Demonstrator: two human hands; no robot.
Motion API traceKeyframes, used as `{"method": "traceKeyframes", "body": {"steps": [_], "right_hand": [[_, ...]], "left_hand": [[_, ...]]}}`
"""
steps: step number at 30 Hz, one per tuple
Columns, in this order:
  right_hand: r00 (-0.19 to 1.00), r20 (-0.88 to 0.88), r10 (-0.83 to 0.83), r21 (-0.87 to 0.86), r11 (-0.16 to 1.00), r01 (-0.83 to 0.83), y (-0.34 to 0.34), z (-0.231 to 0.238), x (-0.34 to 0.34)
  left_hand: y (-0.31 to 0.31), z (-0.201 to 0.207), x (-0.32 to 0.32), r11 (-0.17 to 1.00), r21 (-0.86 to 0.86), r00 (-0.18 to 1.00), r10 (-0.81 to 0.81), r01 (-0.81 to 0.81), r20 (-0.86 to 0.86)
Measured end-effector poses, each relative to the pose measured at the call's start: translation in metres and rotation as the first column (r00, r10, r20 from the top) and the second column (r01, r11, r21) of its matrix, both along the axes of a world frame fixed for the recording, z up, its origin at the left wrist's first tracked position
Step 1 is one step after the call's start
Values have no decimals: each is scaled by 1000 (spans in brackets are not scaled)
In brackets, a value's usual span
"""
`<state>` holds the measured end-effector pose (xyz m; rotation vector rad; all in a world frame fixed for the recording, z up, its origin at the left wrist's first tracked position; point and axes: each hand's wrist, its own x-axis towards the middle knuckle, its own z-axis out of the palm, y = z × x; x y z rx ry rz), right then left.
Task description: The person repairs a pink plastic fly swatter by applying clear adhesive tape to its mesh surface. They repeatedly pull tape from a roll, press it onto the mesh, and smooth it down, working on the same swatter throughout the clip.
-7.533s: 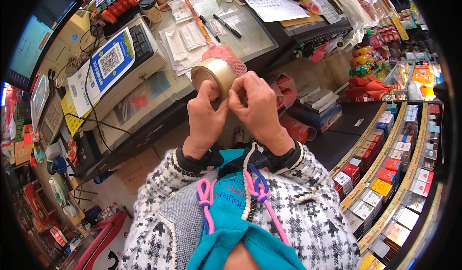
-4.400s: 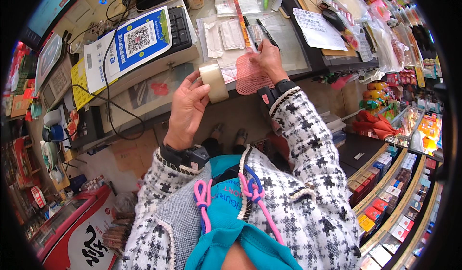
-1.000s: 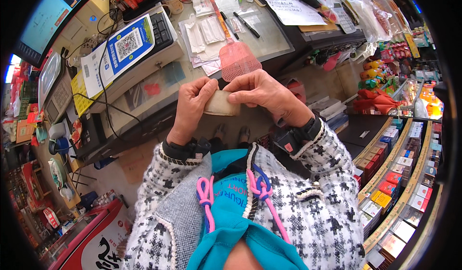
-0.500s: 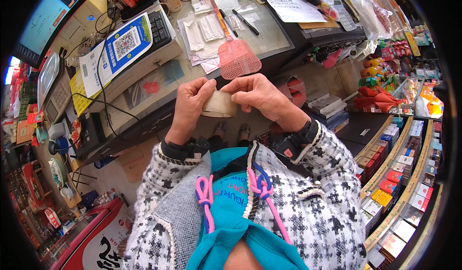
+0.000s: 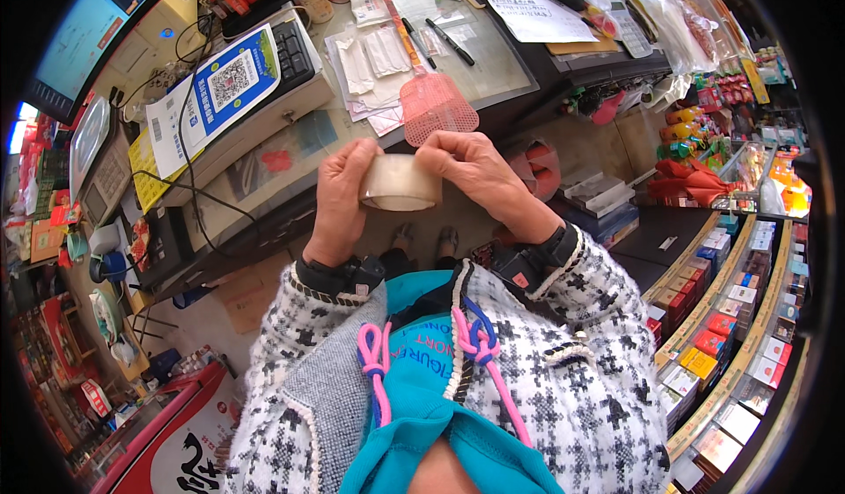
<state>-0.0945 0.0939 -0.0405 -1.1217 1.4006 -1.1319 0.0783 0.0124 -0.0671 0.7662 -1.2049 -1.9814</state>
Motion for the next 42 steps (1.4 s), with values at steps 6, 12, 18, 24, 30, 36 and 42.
{"method": "traceKeyframes", "body": {"steps": [6, 12, 18, 24, 30, 36, 42], "right_hand": [[979, 113, -172, -95, 978, 183, 12, 1, 13], [993, -27, -117, -115, 987, 113, 14, 5, 11], [995, 77, -68, -16, 997, 69, 16, 1, 8], [990, 135, -43, 51, 998, 36, 17, -3, 7], [978, 200, -58, 74, 996, 44, 18, -2, 7], [949, 304, -81, 112, 993, 49, 21, 1, 8], [926, 368, -87, 97, 994, 55, 21, 3, 12]], "left_hand": [[1, 16, 8, 941, -26, 940, -337, 339, 50], [-7, 37, 13, 830, -62, 821, -534, 554, 200], [-11, 39, 13, 784, 35, 765, -613, 619, 197], [-8, 31, 8, 796, 66, 781, -604, 602, 159], [-4, 27, 11, 818, 124, 801, -575, 562, 167], [-1, 20, 16, 827, 147, 823, -558, 542, 108], [3, 27, 21, 822, 148, 829, -558, 550, 18]]}}
